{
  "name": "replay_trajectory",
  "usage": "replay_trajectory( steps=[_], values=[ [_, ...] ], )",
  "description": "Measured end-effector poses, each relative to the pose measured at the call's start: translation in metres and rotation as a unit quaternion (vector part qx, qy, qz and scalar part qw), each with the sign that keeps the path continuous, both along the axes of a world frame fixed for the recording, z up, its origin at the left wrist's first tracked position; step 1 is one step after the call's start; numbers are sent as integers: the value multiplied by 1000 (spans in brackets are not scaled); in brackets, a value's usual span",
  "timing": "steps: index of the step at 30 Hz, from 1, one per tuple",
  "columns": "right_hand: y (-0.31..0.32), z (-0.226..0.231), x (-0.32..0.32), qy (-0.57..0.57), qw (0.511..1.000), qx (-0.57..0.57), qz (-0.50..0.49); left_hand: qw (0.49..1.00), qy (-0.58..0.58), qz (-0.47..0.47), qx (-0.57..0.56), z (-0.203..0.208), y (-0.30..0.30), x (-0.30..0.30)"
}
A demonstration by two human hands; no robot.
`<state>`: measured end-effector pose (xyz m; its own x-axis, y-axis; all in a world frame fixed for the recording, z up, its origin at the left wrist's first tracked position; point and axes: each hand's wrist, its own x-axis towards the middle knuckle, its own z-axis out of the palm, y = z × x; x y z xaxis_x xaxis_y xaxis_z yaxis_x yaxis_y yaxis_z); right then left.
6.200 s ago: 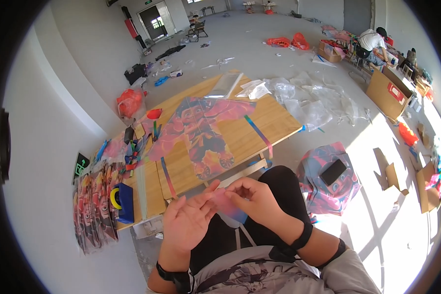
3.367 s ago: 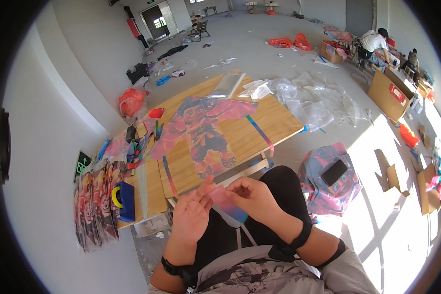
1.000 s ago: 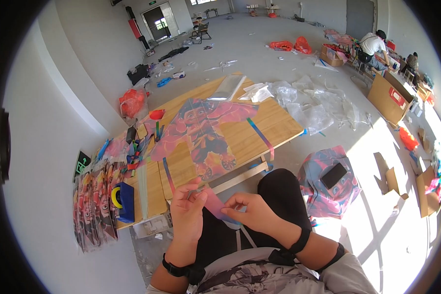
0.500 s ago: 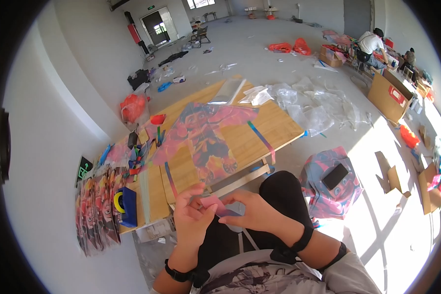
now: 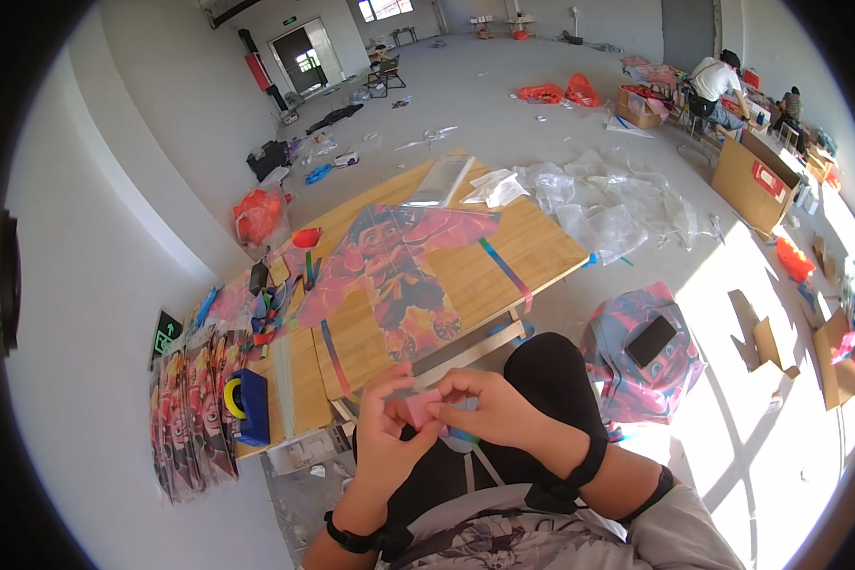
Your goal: Assembling a printed kite by attaching ribbons and folding the material.
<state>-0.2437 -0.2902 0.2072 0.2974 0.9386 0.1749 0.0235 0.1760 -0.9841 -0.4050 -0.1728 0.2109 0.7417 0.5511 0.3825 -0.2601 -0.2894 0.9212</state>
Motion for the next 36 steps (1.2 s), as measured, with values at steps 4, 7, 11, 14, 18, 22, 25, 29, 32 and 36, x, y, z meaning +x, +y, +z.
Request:
replay_trajectory(
  steps=[4,7,11,14,18,22,25,29,32,36],
  values=[
    [-1,0,-2,31,999,-11,10,1000,8,-2,6,-2,-1,1],
    [-3,-4,-3,91,995,-38,32,998,2,-13,-56,6,-9,0],
    [-4,-5,-3,8,999,-28,19,996,-23,11,-80,-3,0,-3],
    [-5,-9,-3,-28,995,-95,8,995,-33,55,-77,-3,7,-3],
    [-4,-10,-8,-6,994,-108,-3,991,-30,83,-106,-10,11,2],
    [-1,-40,-4,-11,992,-124,-6,987,8,105,-122,-19,13,8],
    [-1,-57,0,-30,986,-161,-3,963,-14,82,-258,-29,16,12],
    [3,-78,3,-23,987,-157,-12,957,49,55,-282,-51,33,16],
    [8,-95,7,16,983,-183,-14,965,119,51,-228,-74,48,21],
    [23,-135,16,104,975,-195,-31,974,175,77,-120,-95,65,37]
  ],
)
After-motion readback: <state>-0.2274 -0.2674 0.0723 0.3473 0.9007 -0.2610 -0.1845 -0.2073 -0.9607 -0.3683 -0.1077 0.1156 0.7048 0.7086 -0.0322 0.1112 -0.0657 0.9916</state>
